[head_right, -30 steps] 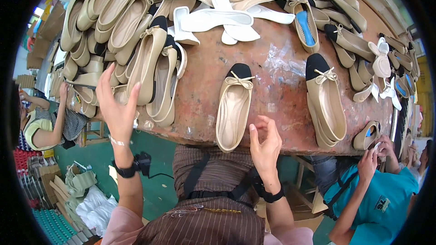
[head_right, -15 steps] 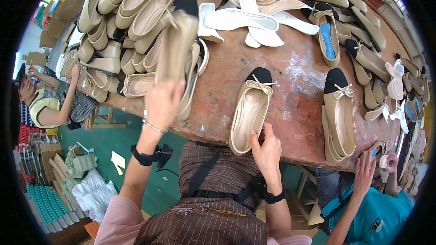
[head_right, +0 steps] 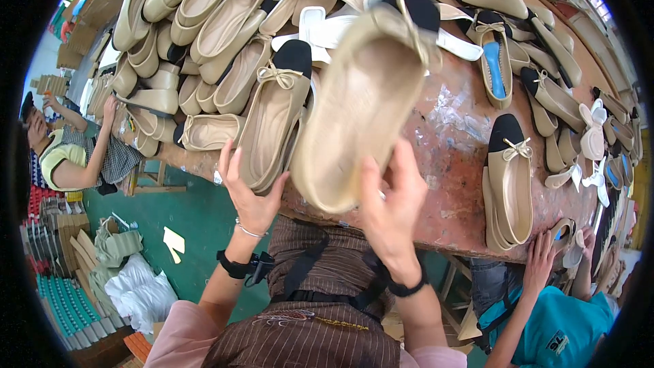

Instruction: Inserting insoles into shoes and organizing them on a workbench.

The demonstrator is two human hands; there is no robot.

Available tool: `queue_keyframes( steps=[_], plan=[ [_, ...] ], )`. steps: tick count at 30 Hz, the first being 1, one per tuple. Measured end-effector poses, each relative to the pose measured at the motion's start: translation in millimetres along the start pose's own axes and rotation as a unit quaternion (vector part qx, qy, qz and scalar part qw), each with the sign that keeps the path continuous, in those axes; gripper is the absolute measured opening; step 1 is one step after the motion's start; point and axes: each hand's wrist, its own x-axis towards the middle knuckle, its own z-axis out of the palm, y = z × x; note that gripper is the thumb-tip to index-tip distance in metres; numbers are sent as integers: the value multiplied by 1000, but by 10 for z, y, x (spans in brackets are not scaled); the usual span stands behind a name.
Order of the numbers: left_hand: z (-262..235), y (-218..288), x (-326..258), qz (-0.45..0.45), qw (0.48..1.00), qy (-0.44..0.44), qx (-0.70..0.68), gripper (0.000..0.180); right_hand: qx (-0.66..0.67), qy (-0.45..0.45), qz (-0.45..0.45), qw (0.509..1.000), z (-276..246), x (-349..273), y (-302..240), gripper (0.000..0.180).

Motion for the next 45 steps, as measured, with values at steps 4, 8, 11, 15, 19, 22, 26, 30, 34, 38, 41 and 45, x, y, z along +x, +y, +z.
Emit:
queue_keyframes(
  steps=[4, 8, 11, 15, 19, 22, 26, 30, 34, 38, 41, 45],
  plan=[
    [189, -12, -144, -35, 998, 42, -28, 109, -203, -22, -42, 978, 577, 321, -32, 24],
    [315, -291, -335, -262, 919, 91, -280, 94, -217, -157, -96, 959, 906, -107, 378, 25],
    [335, -527, -543, -197, 960, 131, -149, 90, -202, -190, -81, 957, 790, -255, 368, 31],
    [341, -169, -304, -70, 995, 73, 7, 100, -317, -20, -253, 914, -271, 72, 218, 25],
    [300, -230, -312, -71, 994, 78, 7, 98, -536, 219, -125, 806, -1689, 246, 124, 35],
    [318, -210, -286, -66, 995, 80, -4, 98, -581, 284, -52, 761, -2574, 41, 269, 42],
    [290, -213, -308, -73, 995, 70, -3, 97, -496, 255, 26, 830, -2790, -52, 357, 30],
    [290, -235, -338, -70, 995, 65, 11, 97, -539, 237, 143, 796, -2862, -17, 478, 20],
    [306, -283, -356, -69, 995, 72, -1, 98, -345, 306, 60, 885, -3089, -96, 833, 13],
    [307, -288, -339, -65, 995, 73, 35, 98, -256, 294, 84, 917, -3186, -103, 827, 10],
    [385, -252, -301, -61, 995, 85, -2, 97, -372, 220, 157, 888, -3399, -236, 778, 30],
    [407, -494, -401, -25, 993, 104, 52, 96, -323, 106, 95, 936, -3568, -257, 924, 80]
  ],
)
